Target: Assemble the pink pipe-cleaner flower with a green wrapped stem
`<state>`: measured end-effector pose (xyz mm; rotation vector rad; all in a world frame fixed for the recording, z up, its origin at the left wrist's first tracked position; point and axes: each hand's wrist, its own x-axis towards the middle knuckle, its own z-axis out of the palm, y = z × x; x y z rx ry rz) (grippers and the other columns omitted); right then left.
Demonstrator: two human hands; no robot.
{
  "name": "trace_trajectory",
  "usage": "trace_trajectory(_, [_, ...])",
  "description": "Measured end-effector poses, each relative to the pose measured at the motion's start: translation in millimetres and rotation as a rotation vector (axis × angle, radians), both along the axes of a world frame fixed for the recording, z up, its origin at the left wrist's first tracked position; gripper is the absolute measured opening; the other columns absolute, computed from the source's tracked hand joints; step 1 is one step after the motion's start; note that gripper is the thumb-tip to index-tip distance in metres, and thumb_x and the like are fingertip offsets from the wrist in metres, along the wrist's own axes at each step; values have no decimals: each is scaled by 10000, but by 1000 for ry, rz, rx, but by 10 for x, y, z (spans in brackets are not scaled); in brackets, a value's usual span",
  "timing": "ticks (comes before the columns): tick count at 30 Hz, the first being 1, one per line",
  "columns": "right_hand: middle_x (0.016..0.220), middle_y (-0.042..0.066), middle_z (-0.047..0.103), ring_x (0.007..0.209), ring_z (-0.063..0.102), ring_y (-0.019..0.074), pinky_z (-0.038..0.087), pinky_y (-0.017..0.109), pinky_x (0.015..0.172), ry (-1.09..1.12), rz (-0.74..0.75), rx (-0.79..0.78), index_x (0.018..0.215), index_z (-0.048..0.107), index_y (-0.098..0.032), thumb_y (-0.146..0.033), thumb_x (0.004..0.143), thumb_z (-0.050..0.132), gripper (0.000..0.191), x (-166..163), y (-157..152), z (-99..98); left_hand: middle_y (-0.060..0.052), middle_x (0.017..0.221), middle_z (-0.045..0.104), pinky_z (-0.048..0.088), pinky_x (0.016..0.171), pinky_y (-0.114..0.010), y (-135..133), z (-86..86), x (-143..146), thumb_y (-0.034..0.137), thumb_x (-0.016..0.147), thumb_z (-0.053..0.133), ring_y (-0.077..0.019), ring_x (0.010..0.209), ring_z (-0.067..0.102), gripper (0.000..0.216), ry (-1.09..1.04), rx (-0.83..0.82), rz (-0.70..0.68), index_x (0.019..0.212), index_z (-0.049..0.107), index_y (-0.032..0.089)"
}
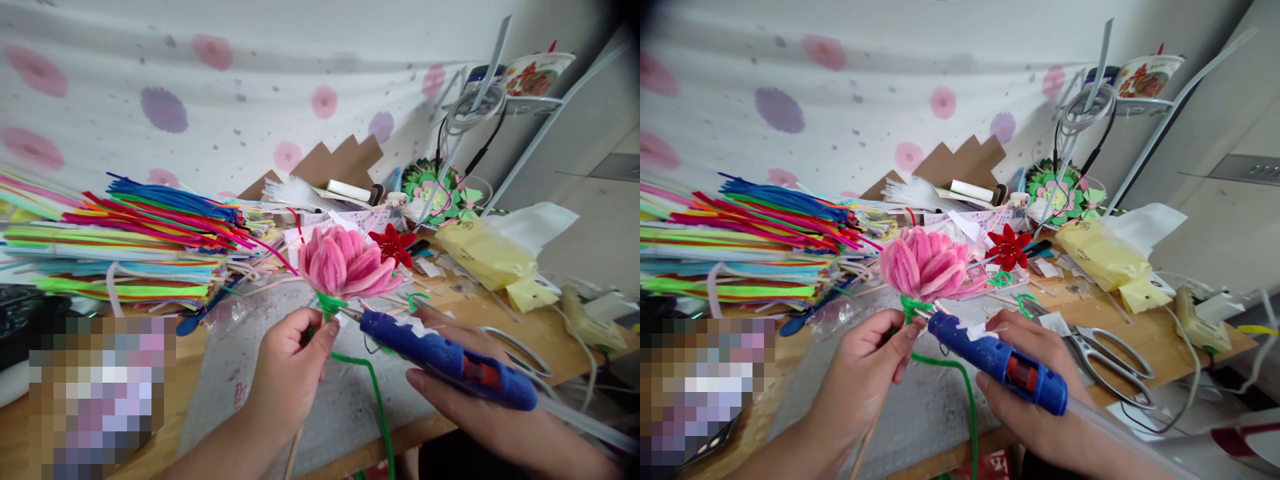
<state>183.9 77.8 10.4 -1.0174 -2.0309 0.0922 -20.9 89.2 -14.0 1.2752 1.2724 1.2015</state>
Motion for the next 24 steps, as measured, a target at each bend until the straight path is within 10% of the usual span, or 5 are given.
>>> trace_trajectory(24, [693, -2, 629, 644, 647, 187, 518, 285, 531, -61, 21, -72, 673, 520, -247, -135, 707, 571, 127, -37, 19, 63, 62, 522, 411, 307, 472, -208, 16, -5, 1, 360, 767, 622, -78, 472, 365, 236, 52, 47, 70, 646, 534, 178])
